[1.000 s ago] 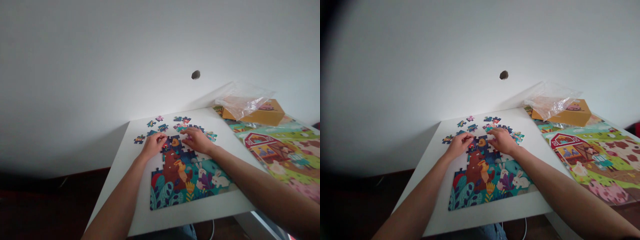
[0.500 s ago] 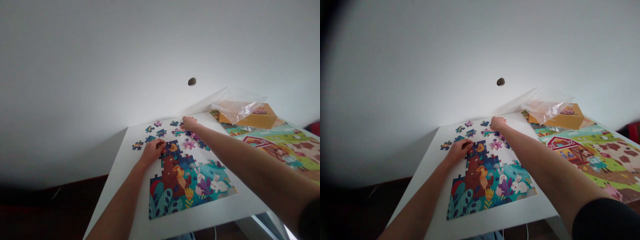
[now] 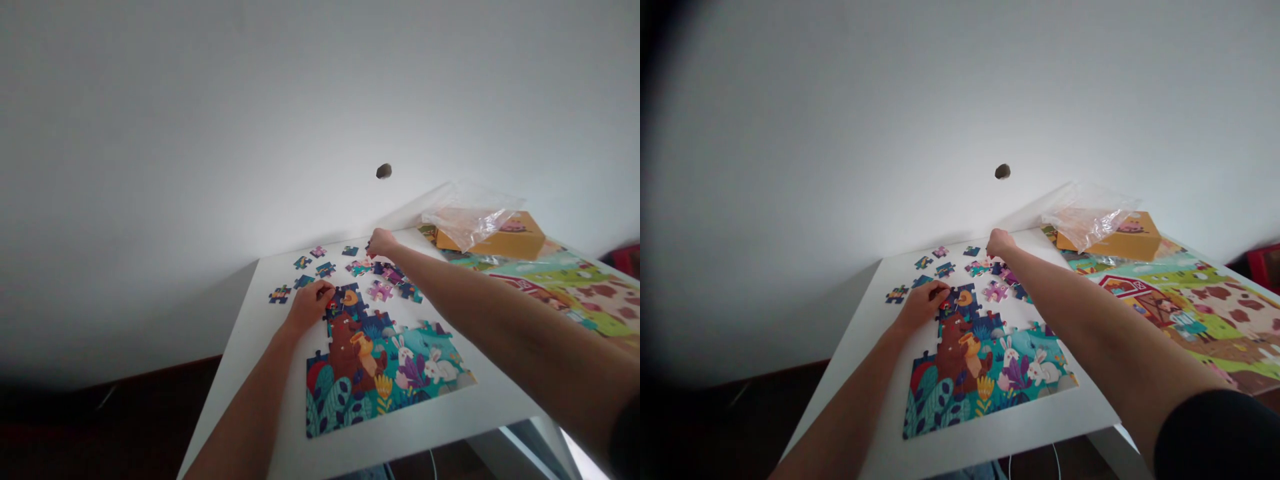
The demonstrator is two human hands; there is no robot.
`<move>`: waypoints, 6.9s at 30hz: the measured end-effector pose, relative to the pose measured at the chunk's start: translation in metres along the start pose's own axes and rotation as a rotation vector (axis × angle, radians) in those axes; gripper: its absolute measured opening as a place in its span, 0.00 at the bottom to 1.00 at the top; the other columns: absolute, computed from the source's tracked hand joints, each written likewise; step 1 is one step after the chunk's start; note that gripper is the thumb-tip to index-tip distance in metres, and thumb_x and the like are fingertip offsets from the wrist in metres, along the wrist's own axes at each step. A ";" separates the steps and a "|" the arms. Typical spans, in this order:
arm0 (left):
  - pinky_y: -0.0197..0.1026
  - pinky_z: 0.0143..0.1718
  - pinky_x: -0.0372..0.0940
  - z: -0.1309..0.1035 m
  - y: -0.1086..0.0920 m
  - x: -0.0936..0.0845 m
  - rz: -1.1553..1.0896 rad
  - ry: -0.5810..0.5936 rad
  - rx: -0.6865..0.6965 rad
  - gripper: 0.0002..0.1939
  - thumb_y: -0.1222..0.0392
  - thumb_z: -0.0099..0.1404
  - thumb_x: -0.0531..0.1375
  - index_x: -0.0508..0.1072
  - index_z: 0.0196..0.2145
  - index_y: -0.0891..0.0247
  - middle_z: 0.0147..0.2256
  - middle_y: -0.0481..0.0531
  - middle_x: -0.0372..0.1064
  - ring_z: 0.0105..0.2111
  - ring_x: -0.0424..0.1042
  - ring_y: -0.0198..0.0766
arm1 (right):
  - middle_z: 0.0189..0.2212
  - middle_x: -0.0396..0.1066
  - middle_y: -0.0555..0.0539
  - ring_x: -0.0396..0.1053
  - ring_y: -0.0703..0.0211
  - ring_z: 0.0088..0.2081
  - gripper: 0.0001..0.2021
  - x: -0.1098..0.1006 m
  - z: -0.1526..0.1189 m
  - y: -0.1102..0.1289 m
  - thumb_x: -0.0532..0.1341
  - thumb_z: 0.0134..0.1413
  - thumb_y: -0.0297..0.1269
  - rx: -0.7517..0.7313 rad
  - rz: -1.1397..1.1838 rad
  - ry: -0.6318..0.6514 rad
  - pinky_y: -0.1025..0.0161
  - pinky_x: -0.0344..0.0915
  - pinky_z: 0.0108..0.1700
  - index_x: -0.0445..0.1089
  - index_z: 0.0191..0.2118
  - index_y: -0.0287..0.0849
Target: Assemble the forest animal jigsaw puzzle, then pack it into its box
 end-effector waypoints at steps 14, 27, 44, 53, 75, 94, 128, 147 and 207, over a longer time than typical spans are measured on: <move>0.36 0.30 0.64 0.002 0.009 -0.003 -0.208 0.012 -0.056 0.14 0.51 0.62 0.58 0.76 0.35 0.64 0.30 0.48 0.75 0.29 0.71 0.37 | 0.33 0.77 0.50 0.69 0.63 0.30 0.17 0.061 -0.183 0.065 0.63 0.51 0.28 -0.557 0.797 0.130 0.66 0.64 0.37 0.77 0.47 0.46; 0.38 0.35 0.66 0.004 0.005 -0.005 -0.184 -0.007 -0.026 0.12 0.54 0.62 0.58 0.77 0.35 0.64 0.31 0.51 0.77 0.31 0.73 0.39 | 0.42 0.76 0.46 0.68 0.56 0.45 0.11 0.076 -0.173 0.064 0.60 0.63 0.36 -0.912 0.554 0.096 0.60 0.60 0.52 0.76 0.48 0.46; 0.40 0.38 0.67 0.004 0.004 -0.008 -0.182 0.004 -0.025 0.10 0.56 0.61 0.60 0.77 0.35 0.63 0.33 0.52 0.77 0.33 0.74 0.40 | 0.42 0.63 0.45 0.59 0.51 0.47 0.15 0.077 -0.175 0.063 0.67 0.53 0.48 -0.854 0.270 0.093 0.52 0.56 0.53 0.77 0.47 0.56; 0.39 0.35 0.67 -0.001 0.005 -0.012 -0.195 0.058 -0.013 0.12 0.53 0.64 0.59 0.76 0.36 0.64 0.32 0.52 0.77 0.31 0.73 0.40 | 0.46 0.65 0.40 0.62 0.46 0.50 0.19 0.074 -0.175 0.060 0.64 0.56 0.45 -0.503 0.213 -0.036 0.53 0.58 0.50 0.69 0.52 0.45; 0.36 0.26 0.61 -0.015 0.023 -0.048 -0.057 0.222 -0.043 0.14 0.51 0.61 0.59 0.73 0.25 0.64 0.23 0.49 0.72 0.24 0.69 0.36 | 0.41 0.65 0.44 0.63 0.53 0.44 0.18 0.073 -0.169 0.056 0.60 0.56 0.33 -0.557 0.336 -0.021 0.55 0.57 0.47 0.76 0.50 0.57; 0.36 0.25 0.52 -0.014 0.016 -0.044 0.181 0.258 -0.012 0.13 0.49 0.55 0.65 0.72 0.27 0.61 0.20 0.43 0.61 0.22 0.60 0.33 | 0.39 0.67 0.44 0.62 0.51 0.45 0.11 0.070 -0.171 0.059 0.59 0.59 0.46 -0.503 0.181 -0.025 0.54 0.55 0.46 0.80 0.40 0.58; 0.38 0.32 0.58 -0.011 0.018 -0.052 0.314 0.022 0.050 0.13 0.51 0.62 0.59 0.70 0.25 0.61 0.24 0.46 0.64 0.27 0.64 0.35 | 0.32 0.80 0.50 0.77 0.56 0.35 0.10 0.020 -0.131 -0.009 0.65 0.50 0.44 -0.589 -0.041 0.290 0.67 0.60 0.29 0.81 0.38 0.54; 0.46 0.46 0.65 -0.013 0.053 -0.060 0.562 -0.176 -0.442 0.32 0.37 0.57 0.61 0.75 0.48 0.67 0.43 0.64 0.72 0.44 0.72 0.52 | 0.34 0.78 0.44 0.75 0.49 0.39 0.13 0.023 -0.141 0.006 0.67 0.48 0.50 -0.535 -0.154 0.186 0.62 0.66 0.37 0.79 0.36 0.48; 0.64 0.62 0.42 -0.014 -0.003 -0.018 0.439 0.241 0.088 0.36 0.30 0.51 0.63 0.71 0.56 0.41 0.68 0.53 0.47 0.65 0.42 0.66 | 0.48 0.70 0.41 0.60 0.46 0.50 0.17 0.031 -0.098 -0.053 0.54 0.63 0.42 -0.176 0.058 -0.350 0.51 0.51 0.50 0.74 0.51 0.50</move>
Point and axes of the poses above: each hand's wrist, its own z-axis towards the middle knuckle, its own x-axis out of the palm, y = z × x, the point moved 2 cm from there along z, towards the middle knuckle
